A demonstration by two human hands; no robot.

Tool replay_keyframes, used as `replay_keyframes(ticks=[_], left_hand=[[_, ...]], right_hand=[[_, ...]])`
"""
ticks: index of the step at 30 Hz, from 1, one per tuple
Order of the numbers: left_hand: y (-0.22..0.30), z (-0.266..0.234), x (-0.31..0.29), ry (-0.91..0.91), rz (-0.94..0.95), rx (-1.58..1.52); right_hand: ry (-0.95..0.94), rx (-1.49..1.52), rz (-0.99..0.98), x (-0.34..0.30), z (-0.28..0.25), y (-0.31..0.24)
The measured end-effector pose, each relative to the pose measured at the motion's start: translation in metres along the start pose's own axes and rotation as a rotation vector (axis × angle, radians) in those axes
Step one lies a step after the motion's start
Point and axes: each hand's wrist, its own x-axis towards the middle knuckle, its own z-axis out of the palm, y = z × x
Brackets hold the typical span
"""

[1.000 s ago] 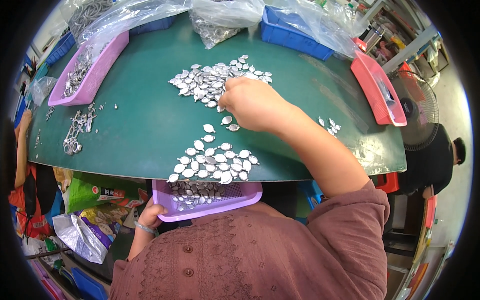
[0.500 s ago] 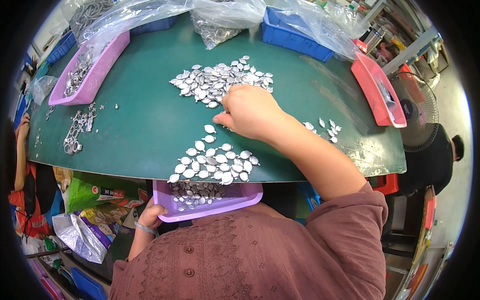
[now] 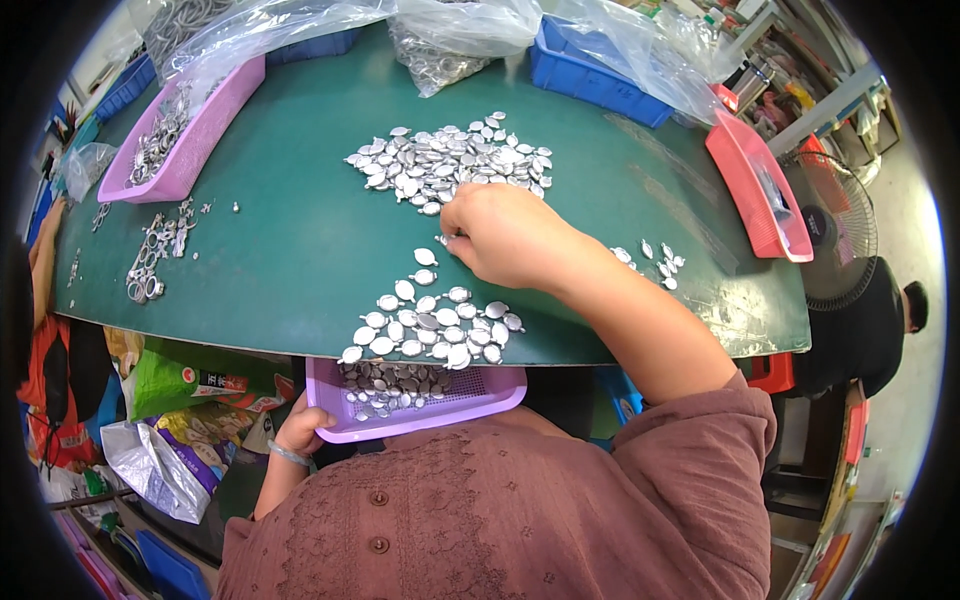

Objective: The person picks up small metal pieces from a pile on the table and places them into a purple tray held in their other hand.

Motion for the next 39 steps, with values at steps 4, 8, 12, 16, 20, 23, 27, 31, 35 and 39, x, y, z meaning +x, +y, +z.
replay_keyframes(ticks=[4, 8, 12, 16, 20, 23, 27, 31, 35, 39], left_hand=[[-0.002, -0.003, 0.0, -0.005, -0.016, 0.007], [-0.003, -0.004, 0.0, 0.007, -0.003, -0.013], [-0.006, -0.007, 0.0, -0.014, -0.003, -0.017], [-0.003, -0.002, 0.0, -0.019, 0.012, -0.031], [-0.003, -0.004, 0.0, -0.018, 0.007, -0.021], [-0.002, -0.003, 0.001, -0.029, 0.0, -0.014], [-0.006, -0.008, 0.0, -0.017, -0.001, -0.005], [-0.003, -0.003, 0.0, -0.017, 0.018, -0.008], [-0.003, -0.005, 0.0, -0.014, 0.0, 0.009], [-0.004, -0.005, 0.0, -0.008, -0.004, 0.021]], right_hand=[[-0.098, 0.057, 0.078, 0.005, -0.008, -0.004], [-0.056, -0.059, 0.022, 0.006, -0.01, -0.006], [-0.122, -0.074, 0.003, 0.005, -0.01, -0.009], [-0.125, -0.037, -0.011, 0.004, -0.008, -0.003], [-0.063, 0.027, -0.08, 0.003, -0.005, 0.002], [-0.024, 0.017, -0.097, 0.001, -0.004, 0.003], [0.077, -0.132, -0.067, -0.009, -0.016, 0.001], [0.086, -0.234, 0.026, -0.045, -0.04, 0.011], [-0.114, -0.402, 0.194, -0.076, -0.048, 0.015], [-0.042, -0.296, 0.194, -0.08, -0.044, 0.013]])
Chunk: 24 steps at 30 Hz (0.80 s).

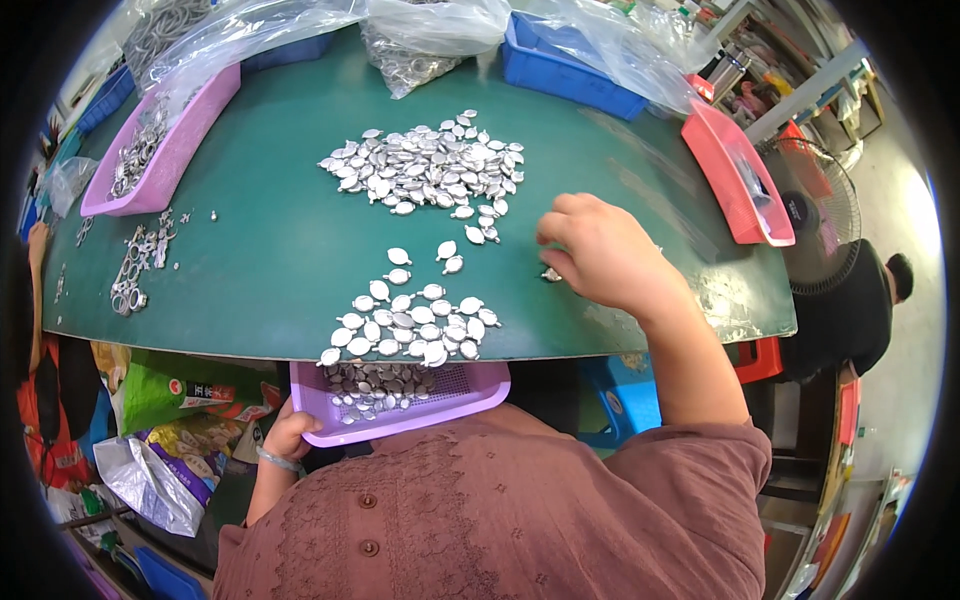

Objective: The person picks up small metal pieces from a pile on the table and places them into a purple tray held in their other hand.

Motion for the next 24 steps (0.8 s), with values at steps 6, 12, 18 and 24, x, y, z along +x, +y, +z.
replay_keyframes(ticks=[6, 12, 18, 24], left_hand=[[0.0, 0.002, 0.001, 0.003, 0.013, 0.006], [-0.002, -0.001, -0.002, 0.021, 0.012, -0.001], [0.001, 0.002, -0.002, 0.017, 0.016, -0.009], [0.001, 0.0, -0.003, -0.003, 0.004, 0.003]], right_hand=[[0.226, 0.146, -0.104, 0.024, 0.022, -0.016], [0.247, 0.147, -0.124, 0.035, 0.034, -0.018], [0.148, 0.414, -0.03, 0.03, 0.029, -0.017], [0.178, 0.413, 0.046, 0.025, 0.027, -0.011]])
